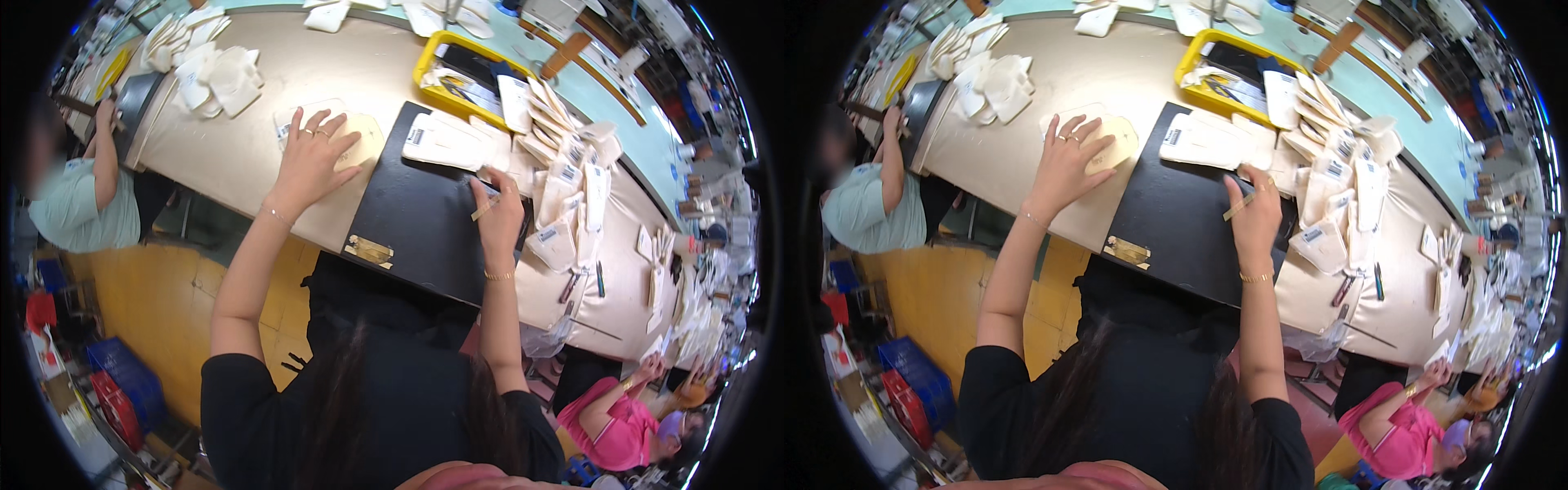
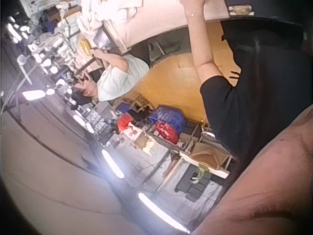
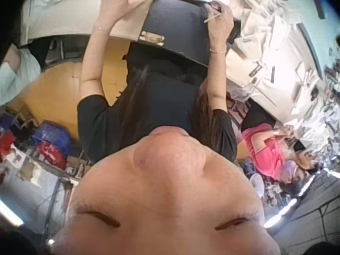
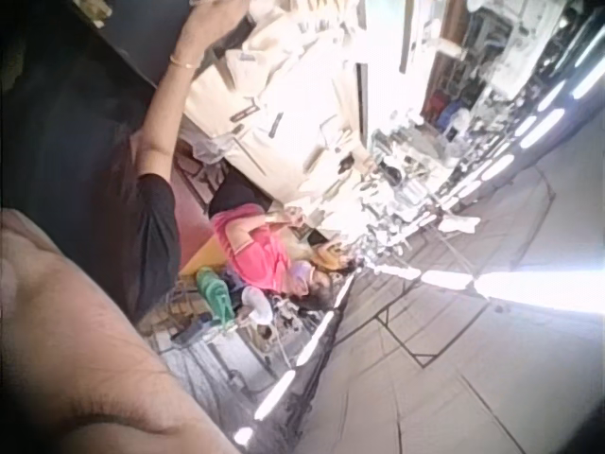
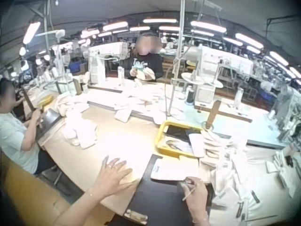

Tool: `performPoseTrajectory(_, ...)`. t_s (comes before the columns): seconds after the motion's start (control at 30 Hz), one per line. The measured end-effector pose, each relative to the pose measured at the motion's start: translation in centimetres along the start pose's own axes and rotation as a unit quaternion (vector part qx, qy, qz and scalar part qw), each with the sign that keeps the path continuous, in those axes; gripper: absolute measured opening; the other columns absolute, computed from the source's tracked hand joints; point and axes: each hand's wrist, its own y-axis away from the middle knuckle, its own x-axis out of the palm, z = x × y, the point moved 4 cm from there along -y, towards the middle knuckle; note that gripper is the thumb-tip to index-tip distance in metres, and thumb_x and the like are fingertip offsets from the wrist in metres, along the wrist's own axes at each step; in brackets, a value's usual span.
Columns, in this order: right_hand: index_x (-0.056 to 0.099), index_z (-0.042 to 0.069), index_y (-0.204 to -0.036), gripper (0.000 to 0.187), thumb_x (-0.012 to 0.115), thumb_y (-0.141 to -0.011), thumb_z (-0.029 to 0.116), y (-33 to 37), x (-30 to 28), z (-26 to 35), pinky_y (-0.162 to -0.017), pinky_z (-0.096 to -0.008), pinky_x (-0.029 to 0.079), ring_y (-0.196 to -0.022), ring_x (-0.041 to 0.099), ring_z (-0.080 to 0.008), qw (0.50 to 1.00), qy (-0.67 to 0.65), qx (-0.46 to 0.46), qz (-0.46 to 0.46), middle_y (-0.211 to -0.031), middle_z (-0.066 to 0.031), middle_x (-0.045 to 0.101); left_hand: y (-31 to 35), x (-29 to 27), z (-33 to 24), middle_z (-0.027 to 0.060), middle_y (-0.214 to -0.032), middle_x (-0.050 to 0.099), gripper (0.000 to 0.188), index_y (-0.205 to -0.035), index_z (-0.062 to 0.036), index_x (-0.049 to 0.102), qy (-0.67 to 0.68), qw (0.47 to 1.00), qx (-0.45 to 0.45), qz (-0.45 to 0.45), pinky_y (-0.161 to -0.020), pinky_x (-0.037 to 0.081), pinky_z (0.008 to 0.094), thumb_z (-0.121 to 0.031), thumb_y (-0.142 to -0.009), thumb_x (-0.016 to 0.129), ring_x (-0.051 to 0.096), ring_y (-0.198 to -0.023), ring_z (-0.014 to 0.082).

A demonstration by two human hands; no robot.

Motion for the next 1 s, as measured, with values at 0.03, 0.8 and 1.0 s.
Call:
performPoseTrajectory(0.03,0.066,0.002,-0.112,0.034,0.078,-0.090,0.023,-0.9,0.8,-0.1,-0.081,-0.0394,0.053,-0.094,0.067,-0.0313,1.000,0.001,0.031,0.003,-0.104,-0.0134,0.069,0.0,0.1,-1.0,0.0087,-0.145,0.056,0.050,-0.127,-0.0218,0.070,0.013,0.999,0.024,-0.020,-0.124,0.020,0.0552,-0.039,-0.082,0.079,0.045,-0.139,0.0307)
performPoseTrajectory(0.8,0.057,-0.002,-0.095,0.015,0.071,-0.093,0.004,10.2,-3.5,-2.1,-0.080,-0.0343,0.052,-0.086,0.066,-0.0256,0.981,-0.155,0.118,-0.001,-0.095,-0.0137,0.067,3.9,4.8,-13.3,0.0142,-0.142,0.055,0.054,-0.126,-0.0164,0.069,0.225,0.952,0.192,0.083,-0.118,0.034,0.0521,-0.036,-0.077,0.083,0.050,-0.133,0.0350)
performPoseTrajectory(1.0,0.056,-0.001,-0.109,0.009,0.057,-0.103,0.005,11.1,-2.7,-2.4,-0.085,-0.0307,0.052,-0.096,0.068,-0.0185,0.946,-0.279,0.161,0.035,-0.103,-0.0127,0.068,3.4,5.3,-13.6,0.0130,-0.143,0.055,0.056,-0.127,-0.0166,0.069,0.224,0.950,0.197,0.091,-0.113,0.037,0.0481,-0.033,-0.075,0.084,0.050,-0.129,0.0352)
